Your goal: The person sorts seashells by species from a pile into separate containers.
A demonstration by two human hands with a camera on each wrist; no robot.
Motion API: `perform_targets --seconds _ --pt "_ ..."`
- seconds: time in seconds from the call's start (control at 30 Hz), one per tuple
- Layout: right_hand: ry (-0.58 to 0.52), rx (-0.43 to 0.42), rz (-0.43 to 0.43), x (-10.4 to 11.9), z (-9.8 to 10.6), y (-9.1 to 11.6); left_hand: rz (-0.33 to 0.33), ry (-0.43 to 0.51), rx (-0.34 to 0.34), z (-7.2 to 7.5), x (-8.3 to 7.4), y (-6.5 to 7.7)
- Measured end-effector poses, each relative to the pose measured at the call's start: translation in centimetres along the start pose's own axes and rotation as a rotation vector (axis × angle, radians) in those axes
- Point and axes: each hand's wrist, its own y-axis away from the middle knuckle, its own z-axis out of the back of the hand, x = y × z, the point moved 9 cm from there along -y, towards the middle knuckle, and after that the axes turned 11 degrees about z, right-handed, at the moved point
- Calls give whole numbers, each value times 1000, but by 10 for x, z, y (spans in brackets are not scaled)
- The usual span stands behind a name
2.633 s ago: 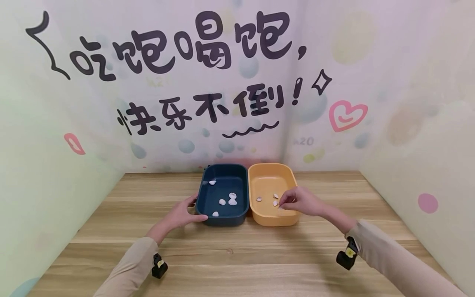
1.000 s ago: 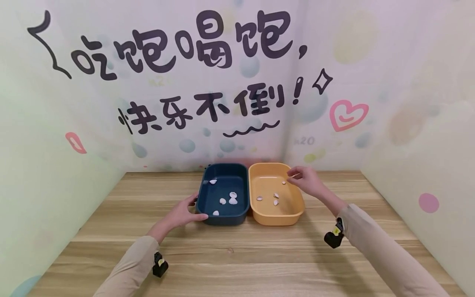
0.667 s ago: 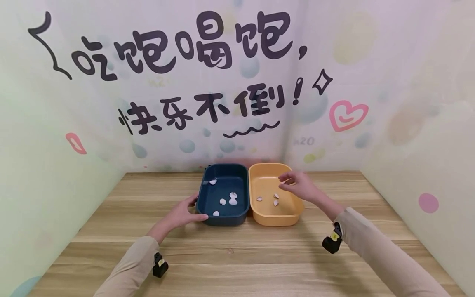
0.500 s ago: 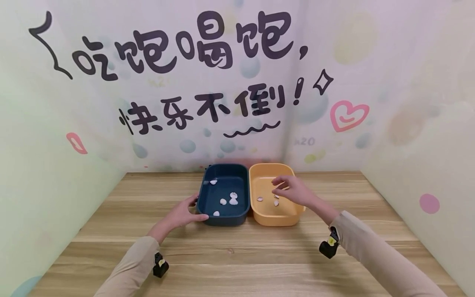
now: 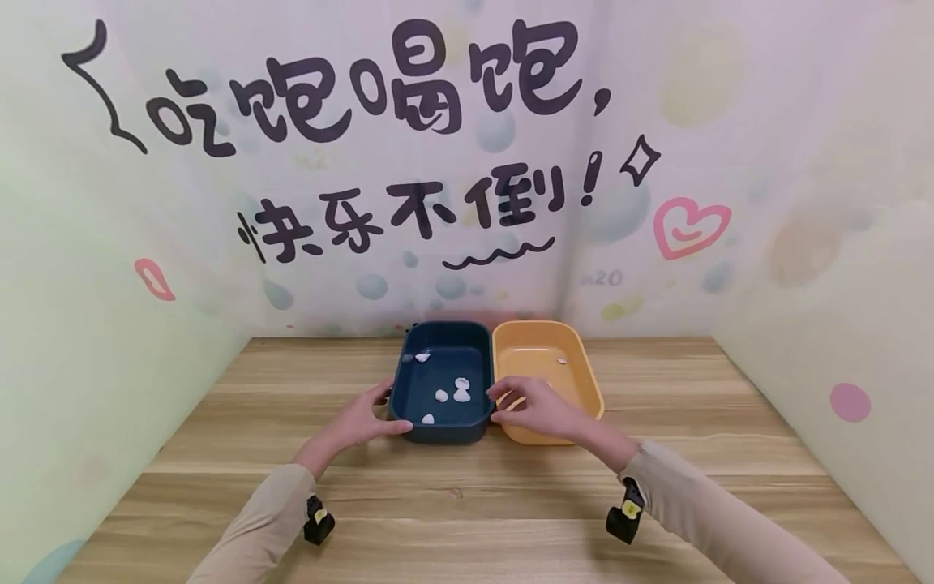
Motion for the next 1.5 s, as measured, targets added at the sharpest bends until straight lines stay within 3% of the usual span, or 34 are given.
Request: perform_targets --seconds 0.2,0.4,0.83,1.03,1.5 --pt "-67 91 19 11 -33 2 -3 15 7 -1 -1 0" --pt "-108 205 7 7 -64 8 -1 23 6 -2 -1 -1" --pt "-97 292 34 -1 -108 9 4 21 12 -1 1 -1" --pt "-51 306 82 -2 -117 9 3 19 15 -2 0 -1" --pt "43 226 68 -8 -117 9 16 23 18 -2 1 -2"
